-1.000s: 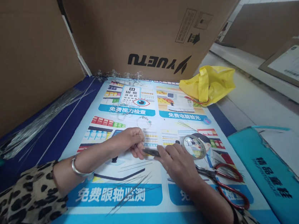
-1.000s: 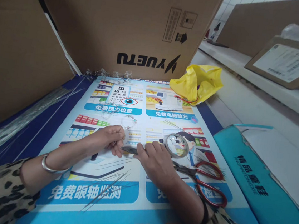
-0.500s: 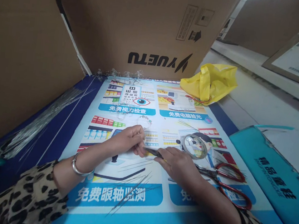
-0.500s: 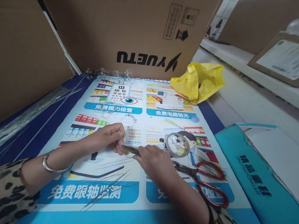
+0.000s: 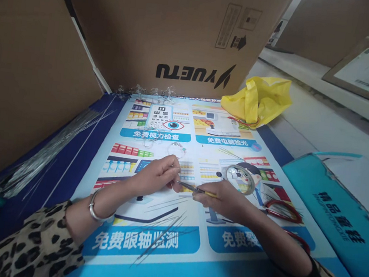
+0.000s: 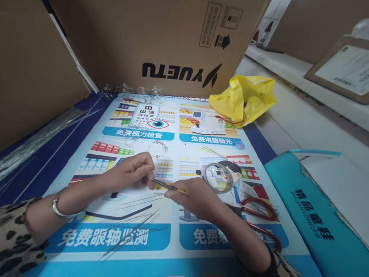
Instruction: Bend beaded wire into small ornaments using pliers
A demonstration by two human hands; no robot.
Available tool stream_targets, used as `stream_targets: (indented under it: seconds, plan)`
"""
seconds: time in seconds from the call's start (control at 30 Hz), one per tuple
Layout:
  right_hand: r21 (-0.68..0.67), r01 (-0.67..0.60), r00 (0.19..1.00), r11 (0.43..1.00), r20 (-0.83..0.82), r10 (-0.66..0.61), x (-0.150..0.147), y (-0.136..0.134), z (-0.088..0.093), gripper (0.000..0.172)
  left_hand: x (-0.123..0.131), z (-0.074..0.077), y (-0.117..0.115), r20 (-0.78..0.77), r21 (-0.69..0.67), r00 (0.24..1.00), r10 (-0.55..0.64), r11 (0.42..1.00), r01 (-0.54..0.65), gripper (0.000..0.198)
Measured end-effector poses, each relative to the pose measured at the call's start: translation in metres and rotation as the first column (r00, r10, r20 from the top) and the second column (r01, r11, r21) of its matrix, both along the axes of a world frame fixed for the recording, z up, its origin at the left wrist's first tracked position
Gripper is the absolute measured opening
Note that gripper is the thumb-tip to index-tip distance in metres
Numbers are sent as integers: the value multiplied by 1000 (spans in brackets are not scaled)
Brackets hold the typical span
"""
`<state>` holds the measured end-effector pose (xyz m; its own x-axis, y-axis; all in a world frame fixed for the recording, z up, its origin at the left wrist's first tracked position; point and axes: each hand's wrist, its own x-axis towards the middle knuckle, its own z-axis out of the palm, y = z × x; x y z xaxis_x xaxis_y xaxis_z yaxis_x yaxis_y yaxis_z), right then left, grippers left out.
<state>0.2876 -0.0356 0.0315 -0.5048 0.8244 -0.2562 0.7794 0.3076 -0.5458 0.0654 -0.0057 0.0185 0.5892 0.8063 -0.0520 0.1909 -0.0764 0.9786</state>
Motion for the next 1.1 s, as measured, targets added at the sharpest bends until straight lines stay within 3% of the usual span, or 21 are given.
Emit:
stream_targets:
  seconds: [0.07,0.13,0.23,0.3,0.7,0.97,1.1]
  plan:
    - [51,-14,1000,999,5,14,-2,-2,-3,33,0,0,0,6,-22,1000,9,1000,-9,18]
    - [212,-19,998,977,58,6,-5,-6,-9,28,0,-1,1,9,-60,1000,25,998,-24,19]
    - [504,-42,983,862,173,-53,-10,-10,-17,26,0,-3,3,7,-116,998,55,992,-54,19]
    - [581,-77,976,811,208,-57,-11,-11,-21,25,-1,-4,4,16,-135,997,70,989,-67,19]
    - [652,-134,967,746,252,-47,-9,-10,-29,23,-1,-6,5,40,-185,995,95,979,-86,19]
    - [603,-73,989,795,147,-21,-8,-9,-35,26,0,-2,3,133,-159,984,114,983,-93,21]
    - [640,-30,988,768,136,-75,-7,-7,-36,23,1,1,4,98,-216,983,154,968,-130,18]
